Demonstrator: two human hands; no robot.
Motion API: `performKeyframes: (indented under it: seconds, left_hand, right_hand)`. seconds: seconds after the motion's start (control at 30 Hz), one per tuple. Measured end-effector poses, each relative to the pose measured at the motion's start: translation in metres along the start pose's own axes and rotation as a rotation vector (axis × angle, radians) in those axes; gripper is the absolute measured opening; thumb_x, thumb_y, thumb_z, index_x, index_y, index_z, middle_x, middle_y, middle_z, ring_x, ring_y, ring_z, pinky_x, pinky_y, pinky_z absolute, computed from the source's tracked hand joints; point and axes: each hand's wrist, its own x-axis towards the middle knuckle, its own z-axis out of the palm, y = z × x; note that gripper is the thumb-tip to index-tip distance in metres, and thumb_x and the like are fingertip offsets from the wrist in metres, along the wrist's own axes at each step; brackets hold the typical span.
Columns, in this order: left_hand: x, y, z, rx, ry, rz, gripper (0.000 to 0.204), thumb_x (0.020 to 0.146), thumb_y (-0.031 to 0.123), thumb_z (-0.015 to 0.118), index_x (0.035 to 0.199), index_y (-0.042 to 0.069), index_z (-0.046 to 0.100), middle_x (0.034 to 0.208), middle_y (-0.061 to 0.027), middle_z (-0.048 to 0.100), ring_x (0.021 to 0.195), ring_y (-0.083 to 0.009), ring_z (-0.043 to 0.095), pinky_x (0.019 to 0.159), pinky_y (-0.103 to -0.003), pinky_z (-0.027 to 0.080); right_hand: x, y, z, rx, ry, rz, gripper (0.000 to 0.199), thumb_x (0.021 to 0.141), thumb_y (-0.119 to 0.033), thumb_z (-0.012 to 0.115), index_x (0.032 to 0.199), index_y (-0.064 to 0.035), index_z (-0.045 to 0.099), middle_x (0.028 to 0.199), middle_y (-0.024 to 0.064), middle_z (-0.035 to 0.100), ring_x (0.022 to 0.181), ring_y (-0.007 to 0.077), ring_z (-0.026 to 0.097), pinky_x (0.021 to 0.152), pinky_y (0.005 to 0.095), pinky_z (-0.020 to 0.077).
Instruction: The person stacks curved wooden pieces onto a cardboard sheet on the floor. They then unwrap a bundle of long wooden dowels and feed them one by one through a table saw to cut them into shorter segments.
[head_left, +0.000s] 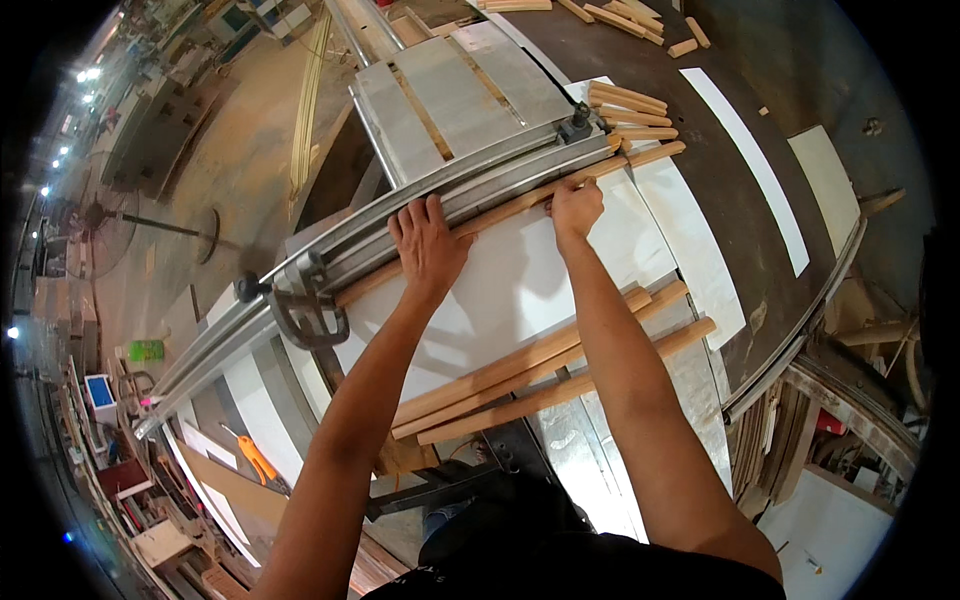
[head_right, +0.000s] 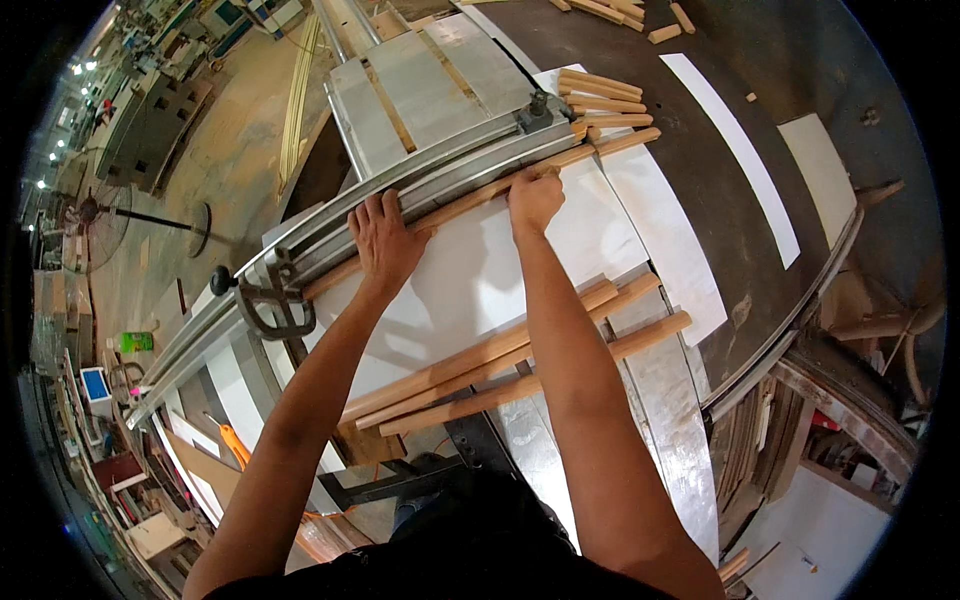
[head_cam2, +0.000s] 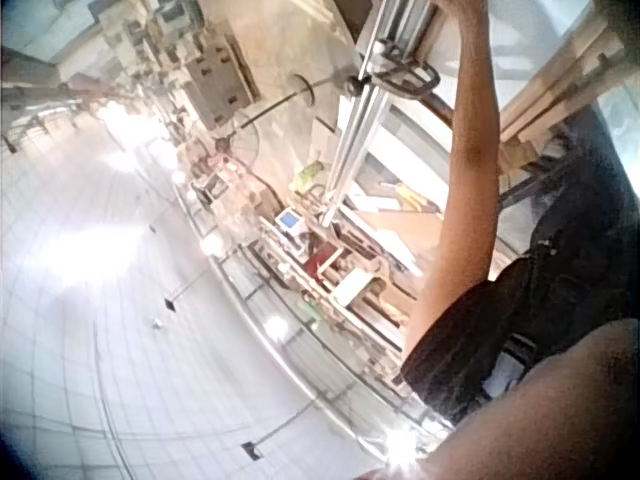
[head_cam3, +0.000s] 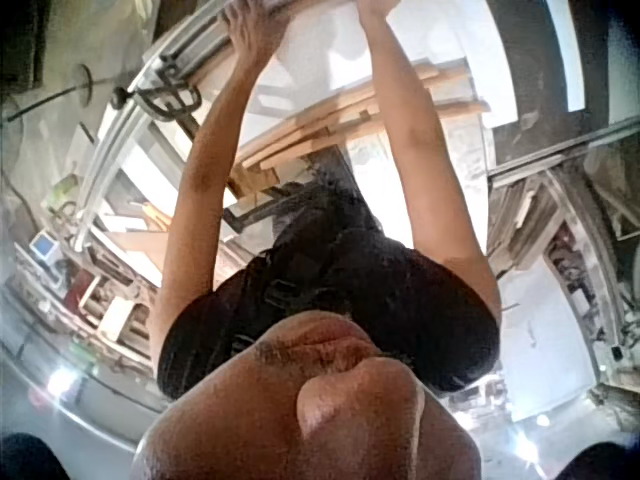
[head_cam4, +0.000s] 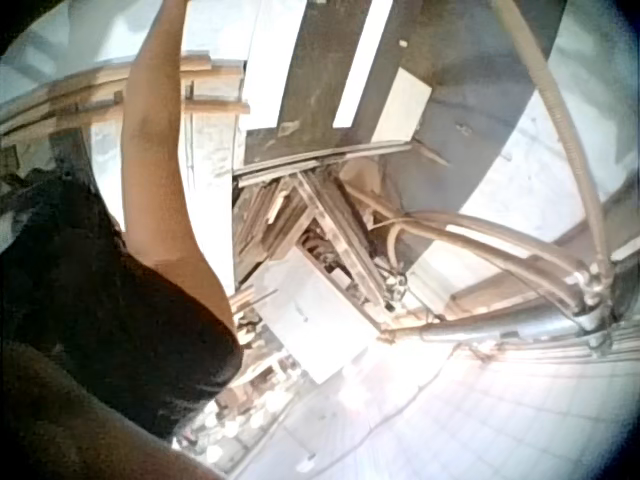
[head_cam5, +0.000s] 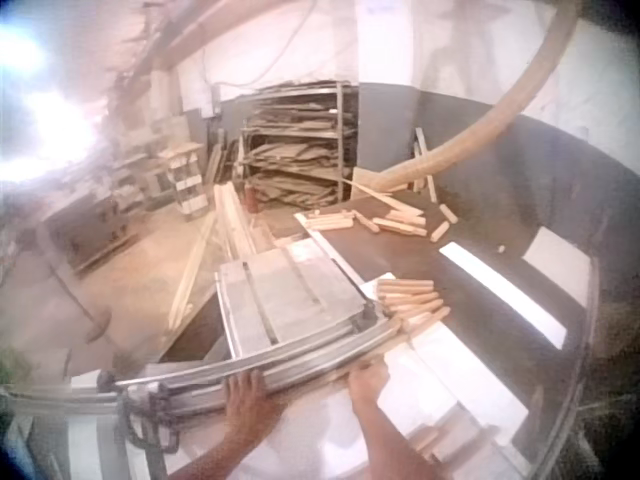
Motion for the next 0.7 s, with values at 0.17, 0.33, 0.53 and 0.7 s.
performKeyframes:
  seconds: [0.17, 0.33, 0.53, 0.7]
  left_hand:
    - [-0.010, -0.005, -0.019, -0.045, 0.065, -0.017, 0.072, 0.061, 0.031, 0.089, 0.119, 0.005, 0.054, 0.109, -0.0140, 0.052, 0.106, -0.0338, 0.050, 0.099, -0.047, 0.034]
    - [-0.004, 0.001, -0.012, -0.085, 0.069, -0.031, 0.069, 0.061, 0.030, 0.090, 0.115, 0.005, 0.055, 0.108, -0.0128, 0.053, 0.107, -0.0318, 0.050, 0.099, -0.047, 0.034]
    - [-0.010, -0.005, -0.015, -0.108, 0.048, -0.055, 0.073, 0.060, 0.030, 0.091, 0.118, 0.005, 0.055, 0.111, -0.0126, 0.054, 0.109, -0.0315, 0.050, 0.100, -0.046, 0.033]
    - [-0.010, -0.005, -0.016, -0.121, 0.017, -0.049, 0.073, 0.061, 0.030, 0.091, 0.120, 0.004, 0.054, 0.114, -0.0133, 0.054, 0.111, -0.0317, 0.050, 0.102, -0.047, 0.032]
  right_hand:
    - [-0.014, -0.016, -0.008, 0.097, -0.002, -0.026, 0.023, 0.085, -0.017, 0.060, 0.087, 0.0050, 0.060, 0.074, 0.0264, 0.068, 0.070, 0.0418, 0.070, 0.069, 0.0479, 0.0568]
    - [-0.012, -0.027, -0.023, 0.100, -0.028, 0.026, 0.019, 0.087, -0.014, 0.060, 0.086, 0.0044, 0.059, 0.068, 0.0228, 0.067, 0.054, 0.0327, 0.068, 0.055, 0.0419, 0.0568]
    - [-0.031, -0.046, -0.029, 0.171, -0.076, 0.086, 0.017, 0.093, -0.012, 0.058, 0.090, 0.0054, 0.058, 0.065, 0.0175, 0.067, 0.047, 0.0238, 0.066, 0.040, 0.0340, 0.0551]
    - [-0.027, -0.039, -0.031, 0.124, -0.028, 0.067, 0.014, 0.090, -0.011, 0.060, 0.086, 0.0025, 0.059, 0.067, 0.0180, 0.067, 0.046, 0.0262, 0.066, 0.041, 0.0372, 0.0540]
